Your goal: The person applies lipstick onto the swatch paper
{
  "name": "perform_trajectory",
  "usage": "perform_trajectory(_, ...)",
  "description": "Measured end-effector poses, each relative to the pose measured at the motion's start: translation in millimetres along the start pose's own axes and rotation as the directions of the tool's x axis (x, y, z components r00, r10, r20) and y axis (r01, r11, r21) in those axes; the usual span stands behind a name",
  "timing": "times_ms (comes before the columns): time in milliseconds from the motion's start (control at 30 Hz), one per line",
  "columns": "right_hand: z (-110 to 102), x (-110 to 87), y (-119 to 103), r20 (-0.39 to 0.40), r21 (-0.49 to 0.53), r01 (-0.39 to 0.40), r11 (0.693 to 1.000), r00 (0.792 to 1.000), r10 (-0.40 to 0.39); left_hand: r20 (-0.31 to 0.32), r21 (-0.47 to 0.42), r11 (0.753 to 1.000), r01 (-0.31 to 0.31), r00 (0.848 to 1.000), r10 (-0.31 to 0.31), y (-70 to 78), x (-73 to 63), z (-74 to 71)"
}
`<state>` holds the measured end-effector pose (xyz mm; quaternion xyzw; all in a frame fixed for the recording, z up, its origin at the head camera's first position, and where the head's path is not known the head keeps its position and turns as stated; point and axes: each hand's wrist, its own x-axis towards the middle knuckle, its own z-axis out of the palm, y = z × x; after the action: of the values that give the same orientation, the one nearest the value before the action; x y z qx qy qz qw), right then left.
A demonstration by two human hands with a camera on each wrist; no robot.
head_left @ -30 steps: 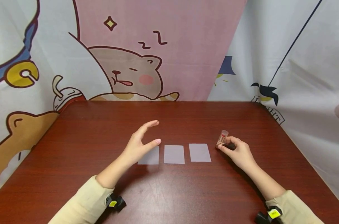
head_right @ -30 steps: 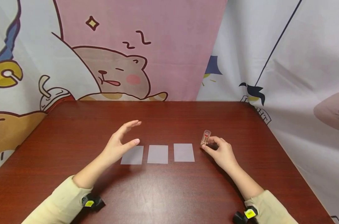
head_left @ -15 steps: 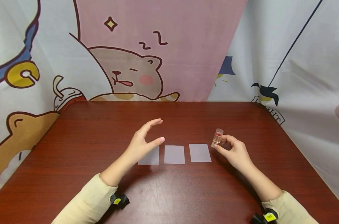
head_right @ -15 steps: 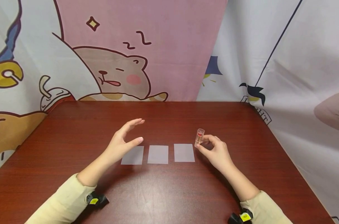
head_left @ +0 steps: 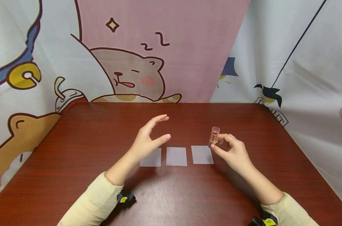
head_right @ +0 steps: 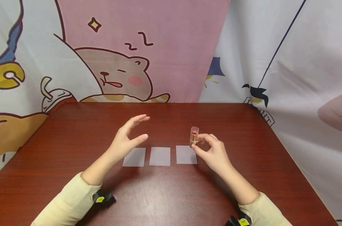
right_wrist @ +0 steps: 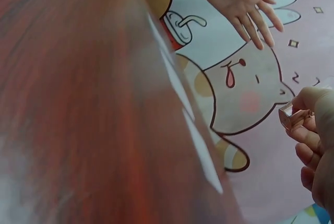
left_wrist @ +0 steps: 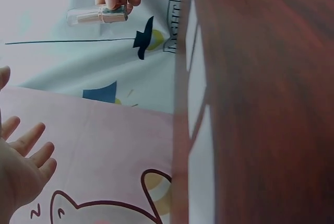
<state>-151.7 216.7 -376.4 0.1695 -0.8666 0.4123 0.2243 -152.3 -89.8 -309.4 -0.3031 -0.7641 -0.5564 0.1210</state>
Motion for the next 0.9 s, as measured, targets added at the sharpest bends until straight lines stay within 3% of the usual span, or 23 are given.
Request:
perform_trajectory(367,1,9.5,-27,-0.025,0.053,0.056,0.997,0.998,-0.055,0.008,-0.051,0.999,-0.005,1.000,0.006,14.4,10.7,3.6)
perform_trajectory(600,-4,16.1,-69,-0.027,0.108,0.114,0.988,0.993,-0.112,0.022,-0.070,0.998,-0.009,1.000,0.010,22.4,16.4,7.6)
perform_trajectory(833,-3,21.2,-83,-0.029,0.162,0.177,0.971,0.984,-0.175,0.017,-0.079,0.994,-0.078,0.997,0.079,-6.8,21.7,16.3)
perform_trajectory(900,-1,22.6,-84,-0.025,0.174,0.187,0.967,0.982,-0.186,0.016,-0.082,0.992,-0.096,0.995,0.098,-9.2,22.7,17.3)
